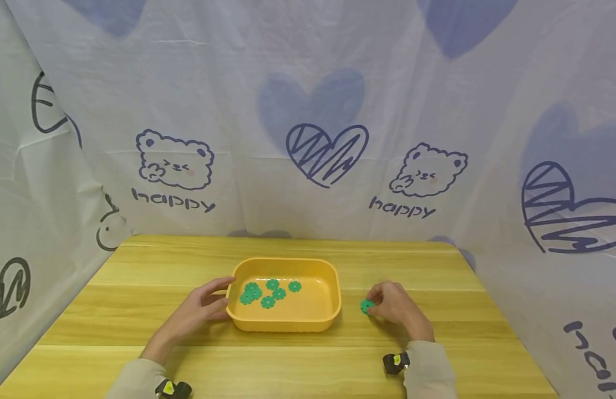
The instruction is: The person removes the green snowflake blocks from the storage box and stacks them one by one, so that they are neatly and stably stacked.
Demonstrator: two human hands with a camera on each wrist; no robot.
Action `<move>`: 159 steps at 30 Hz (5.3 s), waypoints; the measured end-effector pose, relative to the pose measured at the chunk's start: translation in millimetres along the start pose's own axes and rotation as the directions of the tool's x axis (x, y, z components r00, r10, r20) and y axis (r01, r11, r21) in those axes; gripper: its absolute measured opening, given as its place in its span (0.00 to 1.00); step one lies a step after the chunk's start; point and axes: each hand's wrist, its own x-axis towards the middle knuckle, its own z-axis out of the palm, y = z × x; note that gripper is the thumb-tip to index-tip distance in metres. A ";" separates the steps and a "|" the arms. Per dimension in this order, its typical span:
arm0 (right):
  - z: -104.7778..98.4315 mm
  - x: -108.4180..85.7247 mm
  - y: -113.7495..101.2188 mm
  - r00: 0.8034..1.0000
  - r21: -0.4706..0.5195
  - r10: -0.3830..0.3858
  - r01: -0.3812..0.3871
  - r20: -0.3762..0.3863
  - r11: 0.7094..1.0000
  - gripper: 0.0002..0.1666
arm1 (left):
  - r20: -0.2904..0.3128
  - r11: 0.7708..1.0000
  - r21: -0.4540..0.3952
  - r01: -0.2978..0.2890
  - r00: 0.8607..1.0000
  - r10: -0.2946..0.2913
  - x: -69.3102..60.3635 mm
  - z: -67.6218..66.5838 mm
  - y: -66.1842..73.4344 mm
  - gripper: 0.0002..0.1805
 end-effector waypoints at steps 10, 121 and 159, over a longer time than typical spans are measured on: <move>2.9 2.3 4.5 1.000 0.005 0.014 -0.014 0.003 1.000 0.11 | 0.002 1.000 0.002 -0.005 1.000 0.005 -0.5 -1.0 0.1 0.30; 74.9 88.2 -121.8 0.959 -0.036 -0.251 0.257 0.129 0.966 0.11 | 0.005 1.000 -0.002 0.008 1.000 -0.008 -0.2 -0.8 0.8 0.31; 61.4 74.3 -120.0 0.949 -0.043 -0.256 0.268 0.182 0.962 0.07 | -0.002 1.000 -0.004 0.023 1.000 -0.023 -0.9 -0.7 3.1 0.31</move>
